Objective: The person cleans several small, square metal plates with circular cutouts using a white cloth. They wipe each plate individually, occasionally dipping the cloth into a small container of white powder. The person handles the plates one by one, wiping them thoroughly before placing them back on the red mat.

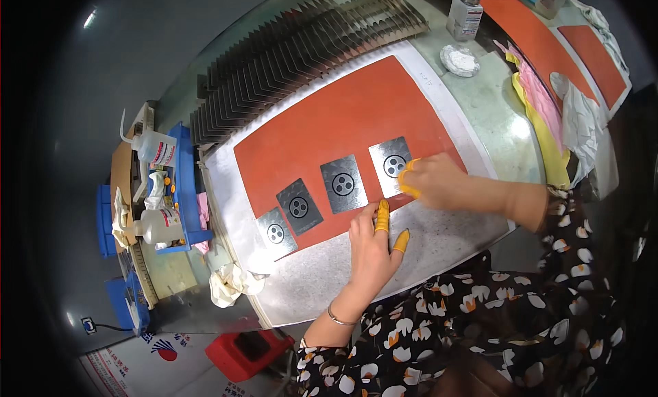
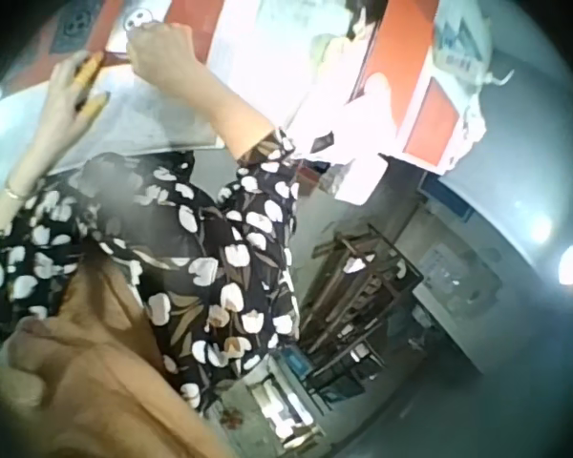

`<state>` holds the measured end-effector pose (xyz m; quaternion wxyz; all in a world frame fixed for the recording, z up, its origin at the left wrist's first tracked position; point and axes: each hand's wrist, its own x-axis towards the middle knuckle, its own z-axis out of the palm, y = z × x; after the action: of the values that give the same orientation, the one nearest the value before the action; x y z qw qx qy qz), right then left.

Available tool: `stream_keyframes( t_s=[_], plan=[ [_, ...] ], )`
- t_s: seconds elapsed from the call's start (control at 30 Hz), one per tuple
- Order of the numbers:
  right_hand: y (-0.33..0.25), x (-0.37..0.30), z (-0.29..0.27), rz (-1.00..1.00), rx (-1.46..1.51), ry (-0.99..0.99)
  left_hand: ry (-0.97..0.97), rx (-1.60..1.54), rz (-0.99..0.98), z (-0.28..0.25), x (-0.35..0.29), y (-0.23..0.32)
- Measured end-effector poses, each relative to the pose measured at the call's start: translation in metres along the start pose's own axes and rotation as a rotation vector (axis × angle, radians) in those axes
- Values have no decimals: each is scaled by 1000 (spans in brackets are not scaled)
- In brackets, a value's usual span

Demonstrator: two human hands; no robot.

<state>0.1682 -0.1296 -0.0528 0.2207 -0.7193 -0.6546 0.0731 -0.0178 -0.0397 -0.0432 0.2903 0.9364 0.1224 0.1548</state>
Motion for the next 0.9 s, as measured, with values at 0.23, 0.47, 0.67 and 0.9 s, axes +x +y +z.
stream_keyframes(
  t_s=[0.23, 0.47, 0.67, 0.9],
  plan=[
    [5, -1, -5, -19, -29, 44, -6, 8, -23, 3, 1, 3],
    [12, 21, -5, -43, -10, -44, -68, 97, -37, 4, 5, 6],
    [12, 50, -1, -119, 12, -37, -92, 113, -40, 5, 5, 2],
    [14, 54, -8, -136, -31, -95, -102, 101, -63, 8, 3, 2]
  ],
)
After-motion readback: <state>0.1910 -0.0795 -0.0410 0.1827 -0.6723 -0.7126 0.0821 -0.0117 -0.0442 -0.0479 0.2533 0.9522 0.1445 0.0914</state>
